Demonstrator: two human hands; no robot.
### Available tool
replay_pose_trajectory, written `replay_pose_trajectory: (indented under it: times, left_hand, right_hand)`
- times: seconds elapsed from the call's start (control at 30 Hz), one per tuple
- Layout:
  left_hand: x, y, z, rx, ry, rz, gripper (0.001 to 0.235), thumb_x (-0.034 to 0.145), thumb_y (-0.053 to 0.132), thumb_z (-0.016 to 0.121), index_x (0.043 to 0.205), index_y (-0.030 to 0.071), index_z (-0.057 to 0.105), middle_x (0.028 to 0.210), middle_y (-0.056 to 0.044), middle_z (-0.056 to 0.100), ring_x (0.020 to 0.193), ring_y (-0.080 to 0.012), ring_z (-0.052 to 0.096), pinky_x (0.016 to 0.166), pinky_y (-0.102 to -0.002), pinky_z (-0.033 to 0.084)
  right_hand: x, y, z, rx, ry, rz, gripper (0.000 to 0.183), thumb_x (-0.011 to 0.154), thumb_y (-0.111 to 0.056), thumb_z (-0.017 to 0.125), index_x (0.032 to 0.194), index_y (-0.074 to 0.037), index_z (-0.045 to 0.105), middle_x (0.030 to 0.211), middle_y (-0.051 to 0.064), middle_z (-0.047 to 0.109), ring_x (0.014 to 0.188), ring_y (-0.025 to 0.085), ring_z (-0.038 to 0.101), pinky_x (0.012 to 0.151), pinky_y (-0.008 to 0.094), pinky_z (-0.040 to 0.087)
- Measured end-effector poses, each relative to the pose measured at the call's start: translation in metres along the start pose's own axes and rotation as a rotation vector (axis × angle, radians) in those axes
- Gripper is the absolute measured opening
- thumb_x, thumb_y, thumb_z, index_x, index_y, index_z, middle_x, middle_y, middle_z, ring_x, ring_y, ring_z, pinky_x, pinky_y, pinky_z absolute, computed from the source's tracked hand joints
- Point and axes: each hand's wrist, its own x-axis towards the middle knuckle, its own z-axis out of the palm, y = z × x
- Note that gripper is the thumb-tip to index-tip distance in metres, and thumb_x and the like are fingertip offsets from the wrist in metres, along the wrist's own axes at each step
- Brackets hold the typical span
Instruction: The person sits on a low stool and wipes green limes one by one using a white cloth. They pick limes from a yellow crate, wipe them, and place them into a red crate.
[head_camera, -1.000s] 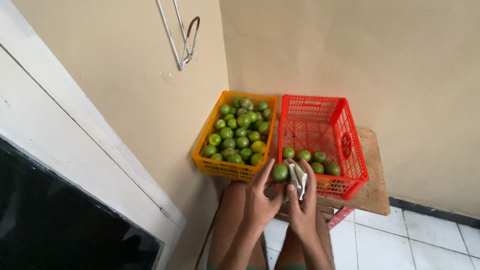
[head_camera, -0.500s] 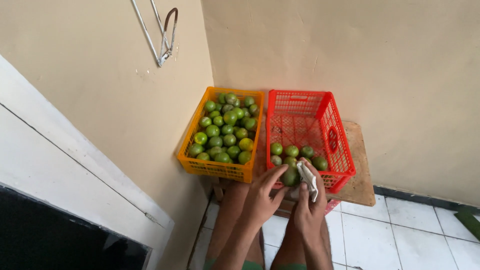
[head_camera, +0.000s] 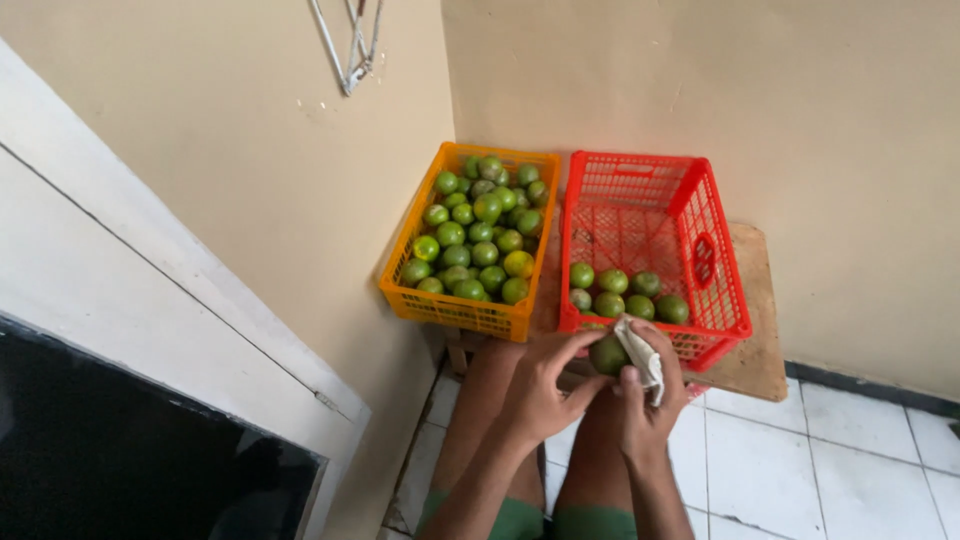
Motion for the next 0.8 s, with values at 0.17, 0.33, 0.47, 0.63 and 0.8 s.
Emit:
replay_pose_trajectory:
  times: [0.17,0.33,0.47,0.63,0.8]
  left_hand:
    - [0.01,0.012,-0.003,-0.082,0.045,0.066,0.051,0.075,0.007,0.082,0.124,0.006,0.065,0.122,-0.008,0.069,0.111,-0.0248,0.063,0.096,-0.036,0.054]
    - [0.011,0.006,-0.013,-0.174,0.113,0.007,0.054,0.073,0.005,0.085,0.123,0.008,0.065,0.119,-0.006,0.068,0.096,-0.0176,0.064,0.075,-0.026,0.053]
    - [0.009,-0.001,-0.031,0.332,0.006,0.05,0.061,0.079,0.023,0.084,0.136,0.018,0.063,0.117,0.0,0.068,0.104,-0.0206,0.061,0.088,-0.036,0.048]
    - [0.01,0.008,-0.027,0.515,-0.016,0.164,0.057,0.076,0.02,0.084,0.13,0.015,0.065,0.123,0.005,0.07,0.113,-0.016,0.06,0.114,-0.043,0.042]
    - [0.004,-0.01,-0.006,0.086,0.072,0.122,0.053,0.078,0.014,0.082,0.127,0.012,0.063,0.127,0.002,0.071,0.133,-0.0224,0.052,0.127,-0.052,0.018]
  right_hand:
    - [-0.003,0.019,0.01,0.487,0.158,0.351,0.046,0.102,-0.026,0.046,0.138,0.002,0.052,0.132,0.02,0.063,0.119,0.028,0.062,0.104,0.039,0.049]
    - [-0.008,0.017,0.021,0.986,0.189,0.843,0.053,0.106,-0.044,0.044,0.138,-0.003,0.054,0.12,0.015,0.065,0.104,0.025,0.064,0.085,0.039,0.053]
    - [-0.006,0.007,0.029,0.524,0.051,0.59,0.049,0.103,-0.029,0.043,0.14,0.002,0.053,0.128,0.019,0.064,0.112,0.028,0.061,0.096,0.039,0.046]
    - [-0.007,0.013,0.03,0.251,0.049,0.232,0.053,0.101,-0.024,0.044,0.146,0.004,0.043,0.142,0.02,0.055,0.131,0.029,0.051,0.116,0.04,0.035]
    - [-0.01,0.004,0.029,0.769,0.235,0.807,0.055,0.103,-0.039,0.042,0.141,0.0,0.053,0.131,0.019,0.062,0.112,0.029,0.061,0.09,0.044,0.05]
